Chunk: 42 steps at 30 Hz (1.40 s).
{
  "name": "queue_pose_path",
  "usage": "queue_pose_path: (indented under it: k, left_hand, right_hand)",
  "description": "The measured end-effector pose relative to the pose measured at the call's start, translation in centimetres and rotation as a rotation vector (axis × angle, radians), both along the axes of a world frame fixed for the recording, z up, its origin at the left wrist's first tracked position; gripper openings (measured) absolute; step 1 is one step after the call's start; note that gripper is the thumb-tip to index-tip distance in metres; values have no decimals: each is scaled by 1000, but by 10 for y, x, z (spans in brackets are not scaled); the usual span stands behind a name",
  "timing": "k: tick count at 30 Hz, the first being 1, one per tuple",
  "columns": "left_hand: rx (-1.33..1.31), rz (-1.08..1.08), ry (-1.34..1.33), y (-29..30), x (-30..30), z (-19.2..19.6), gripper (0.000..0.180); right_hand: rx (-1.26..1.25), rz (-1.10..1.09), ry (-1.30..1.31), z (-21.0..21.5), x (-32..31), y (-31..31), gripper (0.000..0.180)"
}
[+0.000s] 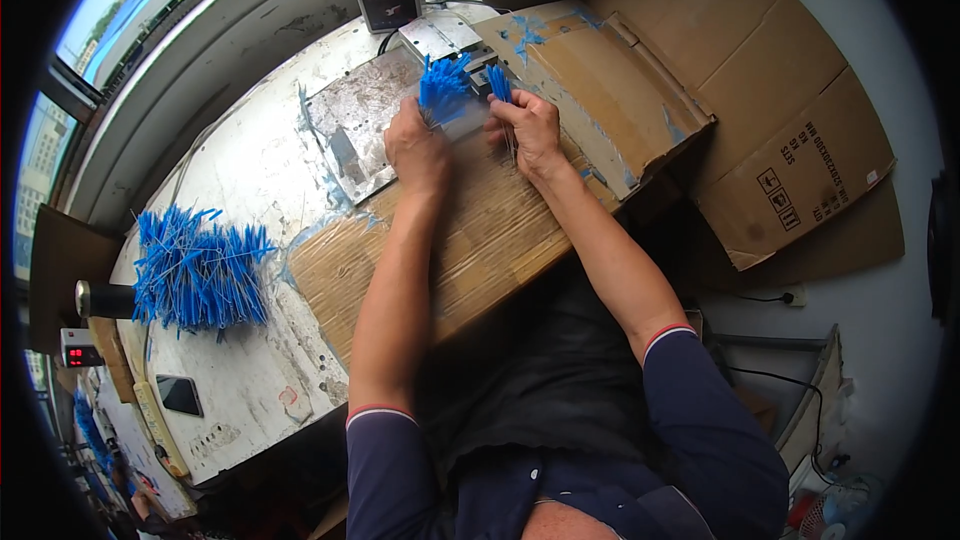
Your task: Assembling blue wire brushes and securing components using a specialized workstation machine.
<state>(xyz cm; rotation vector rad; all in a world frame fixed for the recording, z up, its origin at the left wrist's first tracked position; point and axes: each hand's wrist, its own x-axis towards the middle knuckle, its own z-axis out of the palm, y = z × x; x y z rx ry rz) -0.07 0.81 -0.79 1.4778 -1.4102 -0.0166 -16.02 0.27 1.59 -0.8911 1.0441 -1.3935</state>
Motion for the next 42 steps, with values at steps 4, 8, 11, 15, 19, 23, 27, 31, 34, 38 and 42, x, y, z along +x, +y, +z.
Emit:
queue_pose_path:
  k: [4, 8, 11, 15, 19, 23, 27, 31, 34, 38, 42]
  left_hand:
    - [-8, -6, -2, -1, -3, 2, 7]
    - [34, -2, -51, 1, -5, 5, 13]
    - [0, 9, -33, 1, -4, 6, 7]
    - [-16, -5, -77, 3, -6, 8, 8]
    - [-27, -7, -134, 2, -7, 6, 10]
    - [91, 53, -104, -1, -4, 2, 11]
    - [-36, 72, 141, -4, -1, 4, 12]
    - [-93, 88, 199, -5, 1, 4, 14]
    - [-61, 100, 201, -6, 2, 2, 14]
    - [-67, 91, 204, -7, 0, 1, 6]
    - [-85, 78, 205, -7, 3, 0, 10]
  right_hand:
    - [-4, -52, 10, -3, -3, 2, 6]
    - [6, -69, 24, -4, -5, 4, 6]
    - [45, -18, 28, 2, -11, 8, 9]
    - [50, 110, 25, 6, -16, 11, 9]
    - [0, 73, 64, 5, -15, 12, 10]
    - [35, 86, 63, 5, -14, 10, 11]
    - [65, 70, 161, 6, -11, 2, 12]
    - [71, 30, 247, 7, -2, -7, 11]
    - [95, 17, 285, 8, 4, -13, 11]
    - [97, -34, 287, 7, 10, -15, 11]
    - [110, -37, 369, 6, 15, -15, 12]
